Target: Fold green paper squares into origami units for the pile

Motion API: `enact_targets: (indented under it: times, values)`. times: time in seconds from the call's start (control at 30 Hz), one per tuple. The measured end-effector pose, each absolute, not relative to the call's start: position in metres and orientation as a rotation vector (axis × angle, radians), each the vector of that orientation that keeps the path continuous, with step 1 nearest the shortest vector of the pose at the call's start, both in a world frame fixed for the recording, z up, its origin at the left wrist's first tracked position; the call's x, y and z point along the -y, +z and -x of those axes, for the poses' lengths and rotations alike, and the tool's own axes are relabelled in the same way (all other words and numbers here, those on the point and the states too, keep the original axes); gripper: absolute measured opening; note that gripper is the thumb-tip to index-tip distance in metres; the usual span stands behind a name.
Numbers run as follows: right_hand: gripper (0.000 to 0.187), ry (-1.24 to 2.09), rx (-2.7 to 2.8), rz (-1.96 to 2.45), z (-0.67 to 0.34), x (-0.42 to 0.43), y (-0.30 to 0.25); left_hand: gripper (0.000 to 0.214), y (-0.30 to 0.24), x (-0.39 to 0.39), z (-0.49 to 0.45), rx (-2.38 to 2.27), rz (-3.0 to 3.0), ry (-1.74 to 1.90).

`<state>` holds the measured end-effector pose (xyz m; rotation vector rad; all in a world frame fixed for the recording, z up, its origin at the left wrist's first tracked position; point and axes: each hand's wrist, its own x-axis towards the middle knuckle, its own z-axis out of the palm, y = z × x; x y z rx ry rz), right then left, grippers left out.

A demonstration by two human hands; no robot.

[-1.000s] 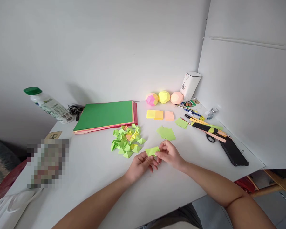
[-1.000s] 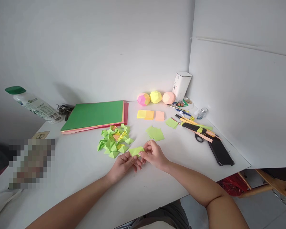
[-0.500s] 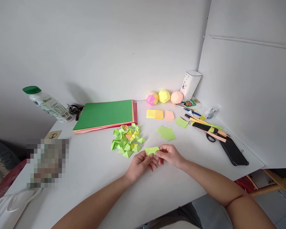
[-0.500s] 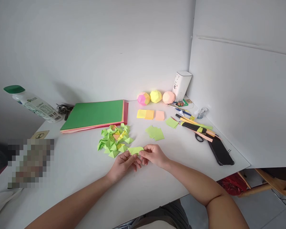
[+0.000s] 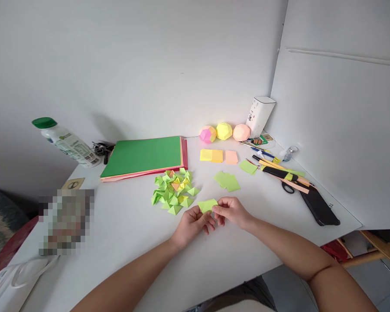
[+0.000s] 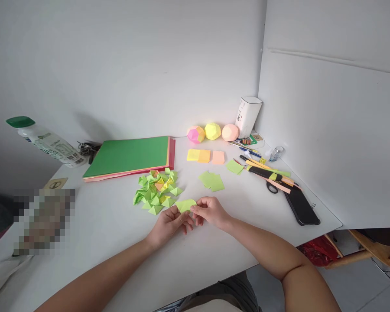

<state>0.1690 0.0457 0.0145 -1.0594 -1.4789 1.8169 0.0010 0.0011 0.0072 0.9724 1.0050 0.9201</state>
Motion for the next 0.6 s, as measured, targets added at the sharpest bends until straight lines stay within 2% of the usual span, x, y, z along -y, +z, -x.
enact_targets:
  times: [0.4,0.6]
  values:
    - [0.038,1.696,1.601,1.03,-0.1702,-0.0432,0.0127,0.03,0.0099,-0.0017,0.0016,-0.999,-0.955,0.908]
    - [0.027,1.711,1.681,1.033,-0.1703,-0.0443,0.0105,0.031,0.0083,-0.0011,0.0009,-1.009,-0.963,0.911]
